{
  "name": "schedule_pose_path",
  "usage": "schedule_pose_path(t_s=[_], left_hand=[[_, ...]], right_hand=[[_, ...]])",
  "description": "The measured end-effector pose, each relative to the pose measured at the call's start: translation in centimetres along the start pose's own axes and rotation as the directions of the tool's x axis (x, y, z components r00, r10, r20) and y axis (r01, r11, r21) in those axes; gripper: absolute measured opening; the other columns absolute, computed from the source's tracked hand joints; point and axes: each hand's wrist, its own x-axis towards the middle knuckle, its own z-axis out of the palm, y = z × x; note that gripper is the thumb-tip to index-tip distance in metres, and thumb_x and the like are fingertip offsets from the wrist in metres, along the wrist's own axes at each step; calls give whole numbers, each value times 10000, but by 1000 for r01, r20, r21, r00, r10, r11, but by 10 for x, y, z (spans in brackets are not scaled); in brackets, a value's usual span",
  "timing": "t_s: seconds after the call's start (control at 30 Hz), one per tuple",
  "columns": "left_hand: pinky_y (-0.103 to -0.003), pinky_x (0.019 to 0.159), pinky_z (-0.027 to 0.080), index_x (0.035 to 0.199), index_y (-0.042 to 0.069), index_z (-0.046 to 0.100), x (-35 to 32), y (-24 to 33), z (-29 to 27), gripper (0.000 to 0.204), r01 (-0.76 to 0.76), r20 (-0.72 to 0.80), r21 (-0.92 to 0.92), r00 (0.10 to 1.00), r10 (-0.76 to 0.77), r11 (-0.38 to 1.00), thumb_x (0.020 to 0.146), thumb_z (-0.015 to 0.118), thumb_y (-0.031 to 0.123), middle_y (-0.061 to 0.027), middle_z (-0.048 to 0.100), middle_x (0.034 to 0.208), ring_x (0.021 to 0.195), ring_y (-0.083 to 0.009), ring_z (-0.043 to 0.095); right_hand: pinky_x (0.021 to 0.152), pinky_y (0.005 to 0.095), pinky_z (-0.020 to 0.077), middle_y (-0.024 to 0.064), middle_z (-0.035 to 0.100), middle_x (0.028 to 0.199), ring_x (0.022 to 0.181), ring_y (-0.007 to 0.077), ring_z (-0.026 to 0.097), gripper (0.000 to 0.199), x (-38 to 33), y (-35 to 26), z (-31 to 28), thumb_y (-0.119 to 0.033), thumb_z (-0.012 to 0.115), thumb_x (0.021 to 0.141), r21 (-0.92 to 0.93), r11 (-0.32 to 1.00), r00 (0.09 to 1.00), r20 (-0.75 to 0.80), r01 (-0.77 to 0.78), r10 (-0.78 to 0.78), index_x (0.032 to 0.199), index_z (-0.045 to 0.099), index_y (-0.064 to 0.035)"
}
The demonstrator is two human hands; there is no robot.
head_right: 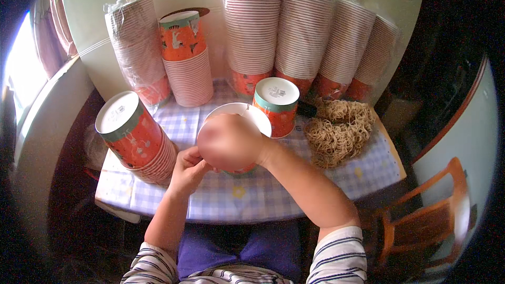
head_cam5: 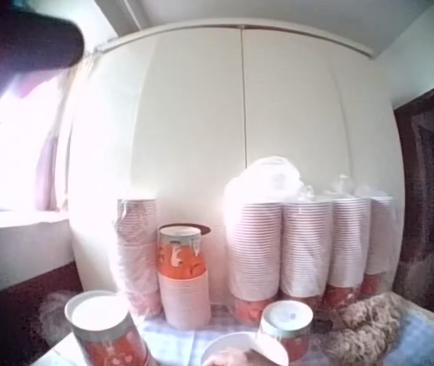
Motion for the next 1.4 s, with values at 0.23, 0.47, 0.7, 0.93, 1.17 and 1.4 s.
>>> schedule_pose_path(t_s=[0.23, 0.47, 0.7, 0.93, 1.17, 1.4], left_hand=[[-243, 672, 461, 969, -21, 621, -11, -18, -5, 148, -51, -162, -152, 987, 26, 987, 890, 569, 93, -62, 641, 839, 723, -107, 571], [-247, 670, 462, 979, -22, 610, -11, -23, -3, 148, -87, -178, -203, 983, 50, 975, 892, 562, 88, -70, 642, 857, 721, -113, 568], [-256, 708, 487, 986, -24, 607, -12, -26, -3, 147, -103, -185, -194, 981, 67, 976, 892, 562, 79, -78, 648, 885, 763, -124, 596], [-270, 719, 503, 992, -35, 601, -13, -22, -2, 144, -116, -167, -134, 982, 93, 984, 888, 562, 56, -94, 648, 897, 781, -145, 618], [-284, 759, 508, 987, -40, 597, -14, -23, 1, 138, -165, -154, -132, 977, 144, 977, 854, 585, -8, -109, 650, 918, 842, -165, 631], [-260, 786, 491, 927, -25, 613, -19, -31, 2, 120, -177, -198, 92, 961, 192, 980, 808, 621, -39, -87, 656, 936, 866, -140, 622]], right_hand=[[755, 317, 473, 85, 601, 872, 854, 219, 600, 126, -31, 6, 7, -32, 638, 752, -237, 970, 960, -256, 55, -117, 876, 618, -27], [759, 336, 449, 69, 620, 843, 816, 246, 577, 128, -54, -1, 29, -76, 686, 722, -311, 950, 949, -296, 11, -108, 835, 640, -37], [729, 334, 452, 59, 611, 808, 785, 227, 567, 94, -52, 8, 45, -76, 703, 717, -322, 947, 905, -400, 9, -145, 774, 642, -33], [647, 302, 474, 63, 592, 780, 760, 201, 558, 50, -53, 12, 49, -30, 669, 741, -232, 973, 895, -431, 9, -111, 753, 622, -18], [647, 303, 474, 59, 582, 773, 761, 198, 555, 51, -58, 7, 50, -34, 644, 753, -233, 972, 896, -437, -28, -79, 736, 597, -25], [739, 344, 401, 52, 574, 792, 781, 233, 528, 52, -65, 3, 56, -88, 638, 736, -358, 933, 870, -470, -34, -149, 737, 591, -64]])
